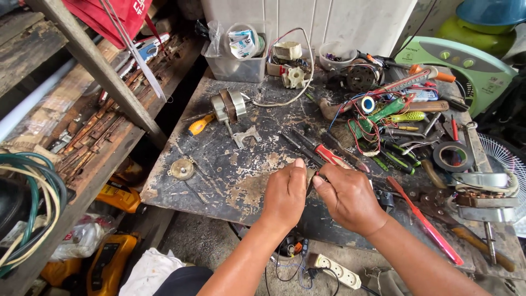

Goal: Disassembling and cleaning the internal components of a small electric motor.

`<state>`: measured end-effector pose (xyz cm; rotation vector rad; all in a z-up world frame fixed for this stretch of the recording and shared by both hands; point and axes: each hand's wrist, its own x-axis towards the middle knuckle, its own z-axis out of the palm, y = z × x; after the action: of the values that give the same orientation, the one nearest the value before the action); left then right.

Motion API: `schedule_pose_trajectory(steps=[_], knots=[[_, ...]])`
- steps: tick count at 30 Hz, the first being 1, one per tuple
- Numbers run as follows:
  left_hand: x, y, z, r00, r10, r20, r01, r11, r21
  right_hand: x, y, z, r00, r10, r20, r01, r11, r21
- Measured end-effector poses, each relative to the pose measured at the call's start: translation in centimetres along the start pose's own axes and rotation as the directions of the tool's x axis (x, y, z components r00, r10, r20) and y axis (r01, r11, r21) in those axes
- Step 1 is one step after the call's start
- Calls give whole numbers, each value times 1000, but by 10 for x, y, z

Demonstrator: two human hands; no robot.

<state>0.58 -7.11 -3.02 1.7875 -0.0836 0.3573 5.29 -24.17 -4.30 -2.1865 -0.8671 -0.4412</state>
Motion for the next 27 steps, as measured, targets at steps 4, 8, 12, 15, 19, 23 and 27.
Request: schedule_pose_trajectory(steps=[4, 8, 12, 15, 19, 23, 27], knots=[[1, -7, -10, 999, -22, 29, 22, 1000, 1, -1, -15, 3, 996, 78, 38, -84, 984, 159], [-3, 11, -26, 961, 261, 95, -272, 952, 141, -6, -28, 0, 887, 267, 376, -461, 510, 726], [-2, 4, -30, 833, 533, 145, -552, 789, 268, -12, -42, -7, 808, 190, 557, -588, 213, 780], [-2, 9, -41, 728, 646, 229, -685, 678, 266, -11, -56, -19, 753, 59, 655, -654, 183, 734], [-2, 5, -41, 726, 643, 243, -687, 673, 273, -8, -61, -19, 791, 94, 605, -580, 429, 693], [-2, -1, -37, 851, 456, 261, -525, 766, 372, -7, -56, -12, 851, 228, 473, -452, 776, 440], [-2, 9, -38, 939, 254, 230, -331, 849, 413, -14, -14, 11, 977, 140, 160, -168, 969, 180]])
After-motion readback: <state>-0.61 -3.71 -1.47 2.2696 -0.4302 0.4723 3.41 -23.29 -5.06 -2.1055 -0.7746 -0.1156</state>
